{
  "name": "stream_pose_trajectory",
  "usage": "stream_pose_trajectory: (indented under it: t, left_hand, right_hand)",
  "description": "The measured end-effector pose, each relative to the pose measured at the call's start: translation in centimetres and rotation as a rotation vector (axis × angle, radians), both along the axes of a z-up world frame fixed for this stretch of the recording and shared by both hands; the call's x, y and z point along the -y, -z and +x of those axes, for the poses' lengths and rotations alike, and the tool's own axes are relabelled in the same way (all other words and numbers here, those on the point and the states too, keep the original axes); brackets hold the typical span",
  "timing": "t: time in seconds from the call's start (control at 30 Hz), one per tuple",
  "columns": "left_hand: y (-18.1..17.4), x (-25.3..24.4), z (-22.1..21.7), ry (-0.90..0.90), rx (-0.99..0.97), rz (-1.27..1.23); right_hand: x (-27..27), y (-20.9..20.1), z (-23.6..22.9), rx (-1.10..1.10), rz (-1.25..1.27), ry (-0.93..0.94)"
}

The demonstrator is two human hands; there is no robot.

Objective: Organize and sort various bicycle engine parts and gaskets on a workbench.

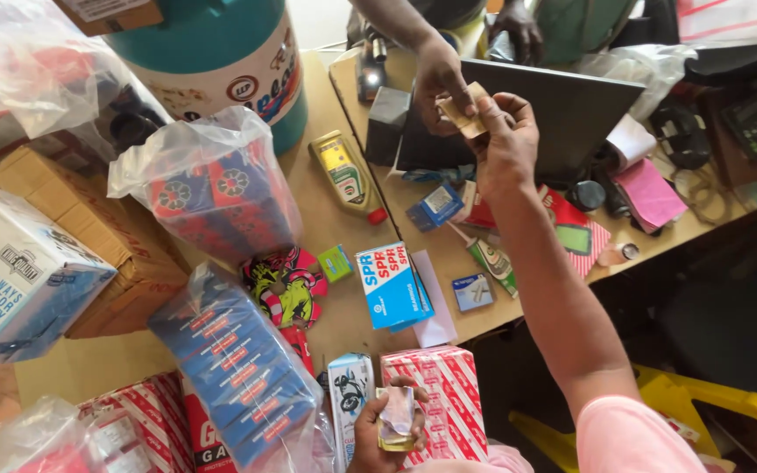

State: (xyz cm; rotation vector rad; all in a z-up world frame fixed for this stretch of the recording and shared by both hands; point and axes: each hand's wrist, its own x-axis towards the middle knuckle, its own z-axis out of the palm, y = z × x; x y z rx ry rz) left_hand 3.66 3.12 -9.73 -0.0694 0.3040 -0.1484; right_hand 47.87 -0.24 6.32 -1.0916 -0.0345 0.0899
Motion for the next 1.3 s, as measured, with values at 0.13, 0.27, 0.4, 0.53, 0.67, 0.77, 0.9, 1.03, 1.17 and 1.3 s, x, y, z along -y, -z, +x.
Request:
stream_pose_trajectory:
  t: [0.13,0.27,0.4,0.53,0.67,0.77,0.9,1.03,1.17,1.3]
  left_hand:
    - [0.0,-0.3,0.6,-0.001,0.020,-0.029]
    - [0.8,-0.3,0.9,-0.045,0.041,0.024]
    - [-1.0,-0.6,1.9,-0.107,0.024,0.100]
    - [-3.2,0.1,0.8,-0.038,-0.203,0.244]
    - [-1.6,3.0,-1.0,0.038,-0.110,0.343]
    - [-5.5,4.0,-2.6,0.123,-0.054,0.333]
    - [-9.7,4.7,-4.2,0.367,-0.023,0.343]
    - [-7.3,5.3,-6.5,0.507,-0.037,0.487]
    - [-4.1,5.8,-9.2,0.650,0.012,0.568]
    - [0.5,7.2,-12.4,0.712,0.151,0.879]
  right_hand:
    - [-0.4,-1.4,-0.6,-0.045,0.066,-0.012]
    - [1.4,0.3,-9.9,0.115,-0.134,-0.112]
    - [5.4,4.2,-22.1,0.913,-0.998,-0.694]
    - [8.1,-0.5,-33.8,0.680,-0.974,-1.050]
    - [11.2,2.5,-38.1,0.654,-0.985,-0.843]
    - [12.9,3.0,-40.3,0.491,-1.118,-0.738]
    - [14.2,2.3,-41.7,0.577,-1.129,-0.553]
    - [15.0,0.7,-42.0,0.358,-1.238,-0.692]
    - [17.2,1.3,-42.9,0.388,-1.410,-0.847]
    - [21.2,0.1,-43.5,0.351,-1.369,-1.013]
